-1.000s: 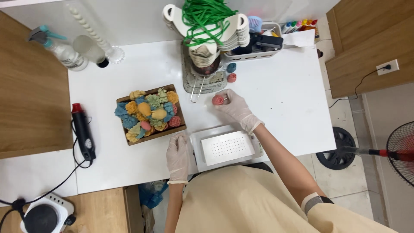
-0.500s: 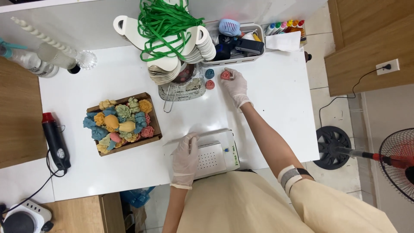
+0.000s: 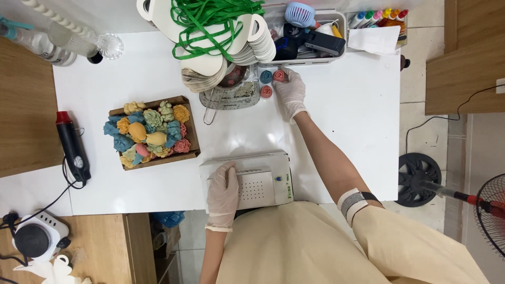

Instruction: Organizing and preparing wax flower decorations for candle production.

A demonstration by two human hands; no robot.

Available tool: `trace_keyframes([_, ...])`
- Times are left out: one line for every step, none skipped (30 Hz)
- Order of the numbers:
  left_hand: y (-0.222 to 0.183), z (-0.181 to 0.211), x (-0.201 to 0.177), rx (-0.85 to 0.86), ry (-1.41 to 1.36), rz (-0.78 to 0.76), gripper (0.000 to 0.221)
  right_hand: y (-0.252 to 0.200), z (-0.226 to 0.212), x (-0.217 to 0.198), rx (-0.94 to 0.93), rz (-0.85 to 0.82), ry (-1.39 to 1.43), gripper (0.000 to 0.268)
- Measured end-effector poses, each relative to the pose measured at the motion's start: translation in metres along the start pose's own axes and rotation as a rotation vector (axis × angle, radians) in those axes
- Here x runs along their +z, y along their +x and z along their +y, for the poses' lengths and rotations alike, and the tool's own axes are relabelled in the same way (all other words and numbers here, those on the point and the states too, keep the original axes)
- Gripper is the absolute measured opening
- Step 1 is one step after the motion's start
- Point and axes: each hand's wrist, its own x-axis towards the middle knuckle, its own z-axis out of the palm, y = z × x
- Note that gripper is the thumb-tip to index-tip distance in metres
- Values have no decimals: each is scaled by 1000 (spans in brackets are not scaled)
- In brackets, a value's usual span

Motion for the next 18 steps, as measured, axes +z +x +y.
trace_keyframes([1,4,-1,-96,-14,-30,24,-2,-2,-1,10,-7,-12,52])
trace_keyframes([2,7,-1,-191,-27,-59,25,-3,-5,-2,20,-14,-24,52])
trace_keyframes([1,2,0,-191,-26,-62,25,-2,-2,-1,23,-12,-24,52])
trace_keyframes([1,-3,2,-100,7,-40,25,-1,0,1,3,-11,-17,51])
trace_keyframes([1,-8,3,-6,38,-18,24,1,2,1,-18,-8,-9,51])
trace_keyframes([1,-8,3,-5,39,-21,24,2,4,2,-16,-5,-9,51])
trace_keyframes([2,-8,2,13,23,-15,24,4,6,2,-24,-4,-20,51])
trace_keyframes([2,-8,2,31,6,-9,24,5,8,3,-32,-4,-31,51])
trace_keyframes([2,-7,1,32,7,-9,24,7,11,4,-33,-3,-31,51])
trace_keyframes([3,-6,0,73,22,1,23,8,14,4,-43,-1,-20,51])
trace_keyframes([3,-6,-2,114,38,11,23,10,17,6,-53,0,-8,51])
trace_keyframes([4,-3,-4,114,39,13,23,9,16,6,-54,-1,-7,51])
trace_keyframes([6,1,-4,60,33,1,23,9,14,4,-56,1,-37,50])
trace_keyframes([7,4,-5,7,27,-11,23,8,13,3,-58,3,-66,50])
trace_keyframes([8,7,-7,5,25,-8,23,9,16,3,-60,1,-68,50])
trace_keyframes([8,9,-8,-85,10,-61,25,10,18,3,-72,12,-76,50])
trace_keyframes([9,11,-11,-176,-5,-114,26,10,20,4,-85,22,-82,50])
trace_keyframes([9,4,-9,-179,-6,-109,26,11,20,4,-88,17,-83,50])
